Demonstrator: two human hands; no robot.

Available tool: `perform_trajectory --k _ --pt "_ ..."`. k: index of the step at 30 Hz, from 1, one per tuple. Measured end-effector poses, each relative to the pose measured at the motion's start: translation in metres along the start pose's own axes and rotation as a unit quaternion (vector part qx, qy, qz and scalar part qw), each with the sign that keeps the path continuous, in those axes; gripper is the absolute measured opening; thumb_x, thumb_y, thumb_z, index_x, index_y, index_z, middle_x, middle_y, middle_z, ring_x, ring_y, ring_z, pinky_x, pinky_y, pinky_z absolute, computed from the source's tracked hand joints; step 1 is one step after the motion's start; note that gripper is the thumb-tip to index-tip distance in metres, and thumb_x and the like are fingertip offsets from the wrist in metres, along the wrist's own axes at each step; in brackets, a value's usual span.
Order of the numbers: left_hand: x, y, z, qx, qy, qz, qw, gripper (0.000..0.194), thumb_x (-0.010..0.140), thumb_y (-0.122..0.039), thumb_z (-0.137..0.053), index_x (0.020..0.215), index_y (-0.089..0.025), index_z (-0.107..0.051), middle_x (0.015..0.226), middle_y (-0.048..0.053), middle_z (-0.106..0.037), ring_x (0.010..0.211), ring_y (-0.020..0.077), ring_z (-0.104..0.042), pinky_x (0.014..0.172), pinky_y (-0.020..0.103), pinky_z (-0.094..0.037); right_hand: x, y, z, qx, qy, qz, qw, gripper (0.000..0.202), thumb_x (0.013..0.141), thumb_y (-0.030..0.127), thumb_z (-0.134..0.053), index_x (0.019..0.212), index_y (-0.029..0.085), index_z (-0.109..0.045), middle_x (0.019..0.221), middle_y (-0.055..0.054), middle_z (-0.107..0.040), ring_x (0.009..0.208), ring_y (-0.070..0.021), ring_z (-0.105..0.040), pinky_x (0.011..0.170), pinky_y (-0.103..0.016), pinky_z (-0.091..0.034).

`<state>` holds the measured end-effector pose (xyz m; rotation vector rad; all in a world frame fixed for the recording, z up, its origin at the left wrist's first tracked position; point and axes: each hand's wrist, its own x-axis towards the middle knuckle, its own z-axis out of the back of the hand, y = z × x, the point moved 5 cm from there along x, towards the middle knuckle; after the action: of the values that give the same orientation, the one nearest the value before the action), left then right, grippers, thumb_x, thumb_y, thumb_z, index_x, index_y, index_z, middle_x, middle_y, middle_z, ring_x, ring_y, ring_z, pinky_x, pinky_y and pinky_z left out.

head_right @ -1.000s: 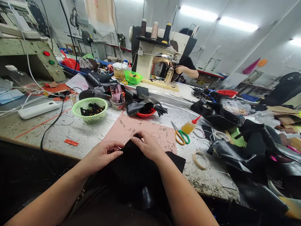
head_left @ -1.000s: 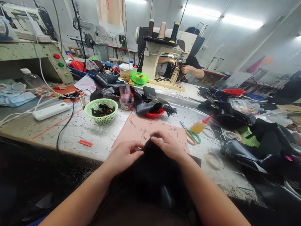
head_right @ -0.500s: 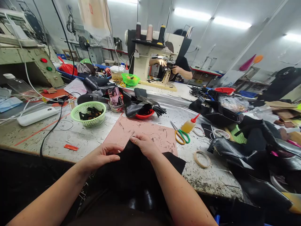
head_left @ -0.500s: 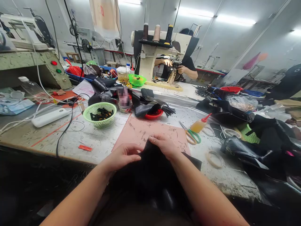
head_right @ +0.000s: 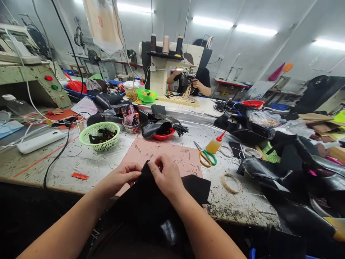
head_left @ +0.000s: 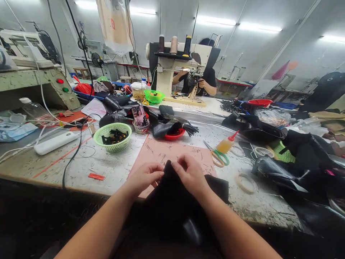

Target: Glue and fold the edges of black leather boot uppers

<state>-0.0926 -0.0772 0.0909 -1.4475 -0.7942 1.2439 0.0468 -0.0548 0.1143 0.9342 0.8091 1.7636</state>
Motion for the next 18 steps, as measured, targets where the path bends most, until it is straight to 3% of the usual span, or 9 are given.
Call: perform_trajectory --k 4,9,11,15,18 --pt "-0.007 -0.002 -0.008 0.006 0.024 -0.028 0.999 0.019 0.060 -0.035 -0.057 0.064 -0.016 -0.055 0.061 -0.003 -0.050 0.059 0.0107 -0.047 0.055 0.022 -0.040 -0.019 0.008 -0.006 -0.061 0.125 -0.046 0.989 0.037 0.072 0.049 -0.057 0.052 0.019 -0.044 0.049 0.004 -0.046 0.047 -0.0099 -0.041 0.046 -0.023 -0.029" --pt "-0.018 -0.004 -0.018 0.085 0.027 -0.046 0.995 0.019 0.062 -0.035 -0.053 0.064 -0.016 -0.055 0.057 -0.003 -0.049 0.055 0.0111 -0.045 0.054 0.023 -0.038 -0.027 0.015 -0.007 -0.111 0.167 -0.031 0.979 0.021 0.068 0.024 -0.057 0.051 0.018 -0.046 0.050 0.004 -0.049 0.048 -0.0085 -0.041 0.047 -0.021 -0.026" --pt "-0.019 -0.004 -0.017 0.160 -0.013 -0.058 0.985 0.016 0.062 -0.033 -0.048 0.060 -0.017 -0.052 0.053 -0.003 -0.047 0.053 0.0115 -0.043 0.052 0.023 -0.035 -0.029 0.016 -0.007 -0.134 0.161 -0.006 0.978 0.021 0.066 0.017 -0.053 0.048 0.018 -0.043 0.048 0.005 -0.046 0.047 -0.0081 -0.038 0.047 -0.022 -0.024" --pt "-0.017 -0.003 -0.003 0.301 -0.152 -0.082 0.938 0.013 0.061 -0.028 -0.044 0.051 -0.019 -0.046 0.048 -0.003 -0.044 0.051 0.0126 -0.042 0.051 0.024 -0.031 -0.035 0.010 -0.004 -0.148 0.078 -0.004 0.986 0.026 0.067 0.016 -0.051 0.046 0.018 -0.037 0.045 0.005 -0.039 0.045 -0.0082 -0.033 0.048 -0.023 -0.023" --pt "-0.013 0.001 0.002 0.294 -0.145 -0.089 0.941 0.016 0.064 -0.031 -0.044 0.057 -0.019 -0.052 0.053 -0.002 -0.051 0.057 0.0142 -0.047 0.056 0.025 -0.035 -0.038 0.008 -0.005 -0.102 0.087 0.020 0.991 0.026 0.071 0.024 -0.053 0.050 0.018 -0.040 0.048 0.004 -0.043 0.047 -0.0087 -0.037 0.049 -0.023 -0.027"
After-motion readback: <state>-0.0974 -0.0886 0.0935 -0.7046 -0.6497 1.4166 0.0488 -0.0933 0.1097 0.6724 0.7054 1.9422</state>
